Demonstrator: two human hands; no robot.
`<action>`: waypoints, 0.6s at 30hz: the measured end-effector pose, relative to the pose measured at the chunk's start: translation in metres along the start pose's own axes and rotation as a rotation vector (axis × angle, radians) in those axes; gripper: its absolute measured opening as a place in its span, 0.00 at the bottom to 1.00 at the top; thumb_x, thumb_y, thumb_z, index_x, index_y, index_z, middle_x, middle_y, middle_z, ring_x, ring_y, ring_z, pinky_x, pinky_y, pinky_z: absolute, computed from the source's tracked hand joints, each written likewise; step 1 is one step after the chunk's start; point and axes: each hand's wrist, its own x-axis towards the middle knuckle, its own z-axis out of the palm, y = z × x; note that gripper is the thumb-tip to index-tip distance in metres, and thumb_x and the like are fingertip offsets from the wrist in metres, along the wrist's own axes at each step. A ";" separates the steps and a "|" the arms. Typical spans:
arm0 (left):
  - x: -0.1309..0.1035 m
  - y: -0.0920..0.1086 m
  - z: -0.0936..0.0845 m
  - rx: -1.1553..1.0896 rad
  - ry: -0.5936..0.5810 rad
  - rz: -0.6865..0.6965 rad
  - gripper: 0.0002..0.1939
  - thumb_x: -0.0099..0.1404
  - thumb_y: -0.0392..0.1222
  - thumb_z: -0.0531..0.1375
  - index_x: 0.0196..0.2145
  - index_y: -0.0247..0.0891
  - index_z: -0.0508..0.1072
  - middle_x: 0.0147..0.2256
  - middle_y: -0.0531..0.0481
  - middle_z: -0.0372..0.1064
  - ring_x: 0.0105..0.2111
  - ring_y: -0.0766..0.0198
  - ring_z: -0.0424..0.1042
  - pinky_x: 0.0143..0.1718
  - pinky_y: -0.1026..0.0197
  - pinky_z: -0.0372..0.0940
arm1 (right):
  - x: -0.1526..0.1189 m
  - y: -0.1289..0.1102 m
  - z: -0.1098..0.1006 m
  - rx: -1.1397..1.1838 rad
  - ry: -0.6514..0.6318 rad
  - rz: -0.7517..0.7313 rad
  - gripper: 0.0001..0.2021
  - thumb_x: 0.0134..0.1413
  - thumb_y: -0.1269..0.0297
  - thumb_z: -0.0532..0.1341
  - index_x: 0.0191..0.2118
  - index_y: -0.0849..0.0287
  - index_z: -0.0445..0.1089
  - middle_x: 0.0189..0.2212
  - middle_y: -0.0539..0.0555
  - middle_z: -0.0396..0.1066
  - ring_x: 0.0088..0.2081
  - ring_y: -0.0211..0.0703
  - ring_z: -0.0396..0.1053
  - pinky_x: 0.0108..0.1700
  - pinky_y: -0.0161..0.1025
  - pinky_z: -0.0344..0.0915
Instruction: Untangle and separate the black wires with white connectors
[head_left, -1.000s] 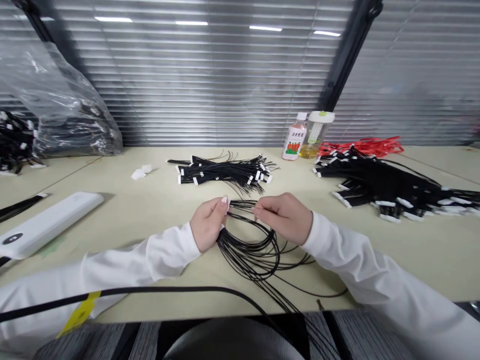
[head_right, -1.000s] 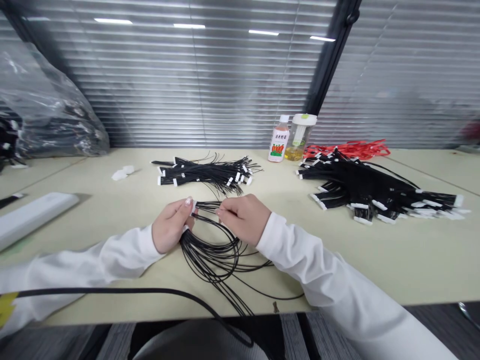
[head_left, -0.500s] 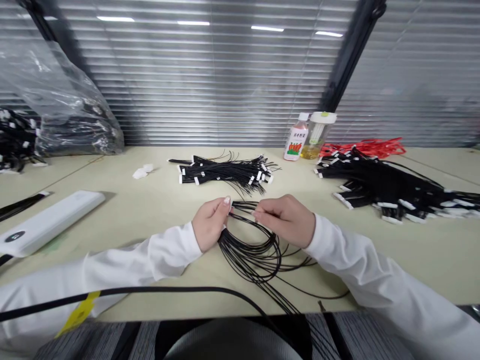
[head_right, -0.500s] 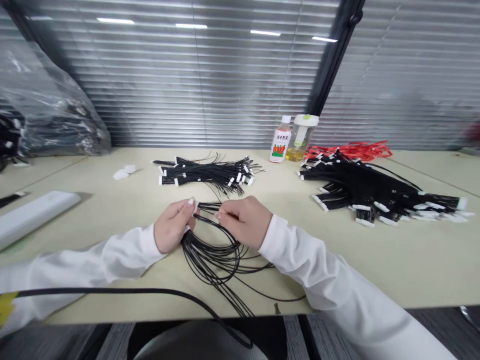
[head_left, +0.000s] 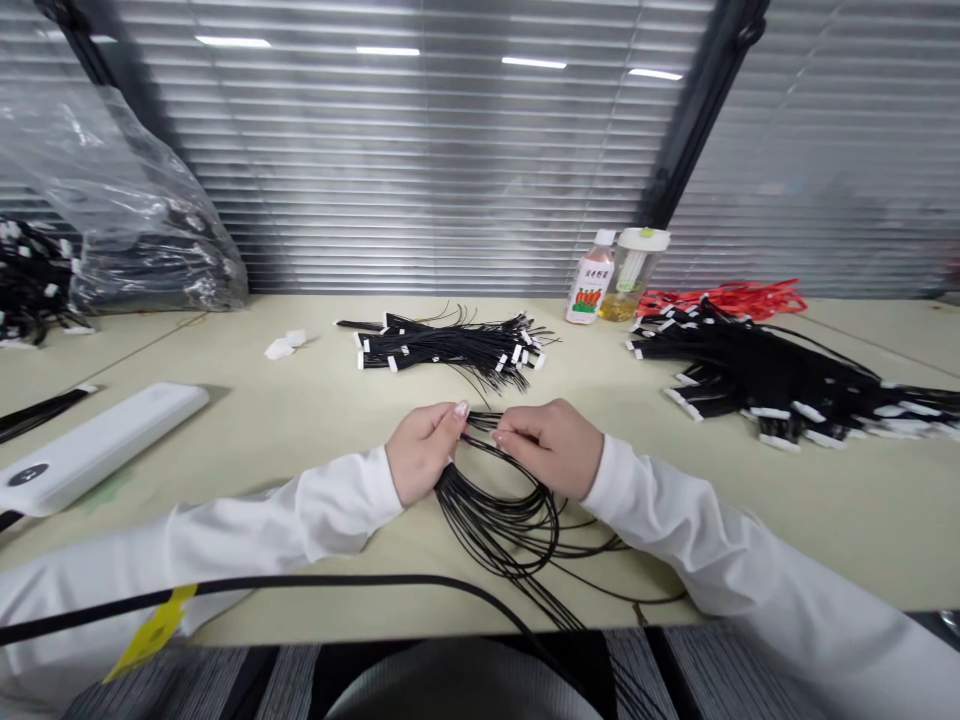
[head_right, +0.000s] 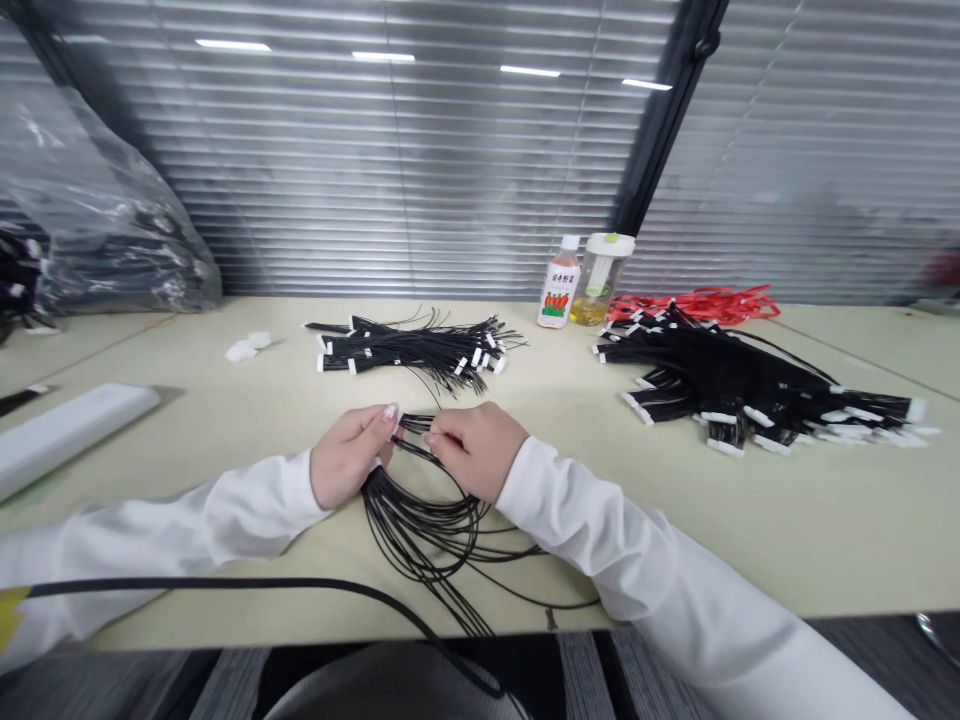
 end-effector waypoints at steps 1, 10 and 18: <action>0.000 0.000 0.000 -0.011 0.004 -0.007 0.22 0.57 0.57 0.46 0.22 0.34 0.62 0.13 0.57 0.54 0.15 0.74 0.53 0.18 0.70 0.50 | 0.000 0.001 0.000 0.004 -0.007 -0.002 0.11 0.50 0.64 0.51 0.24 0.62 0.67 0.15 0.46 0.59 0.19 0.26 0.51 0.25 0.27 0.48; 0.008 -0.007 0.001 -0.313 0.226 -0.142 0.20 0.55 0.56 0.51 0.21 0.34 0.63 0.11 0.58 0.53 0.12 0.75 0.52 0.13 0.71 0.47 | 0.004 0.015 -0.010 0.041 0.023 0.068 0.15 0.41 0.57 0.59 0.33 0.61 0.63 0.16 0.44 0.57 0.18 0.27 0.52 0.24 0.27 0.51; 0.014 -0.013 -0.003 -0.420 0.308 -0.216 0.19 0.55 0.57 0.51 0.23 0.36 0.63 0.09 0.60 0.47 0.07 0.74 0.47 0.07 0.69 0.45 | -0.007 0.005 -0.038 0.005 -0.069 0.158 0.11 0.42 0.58 0.56 0.21 0.62 0.60 0.14 0.45 0.54 0.18 0.27 0.50 0.21 0.28 0.48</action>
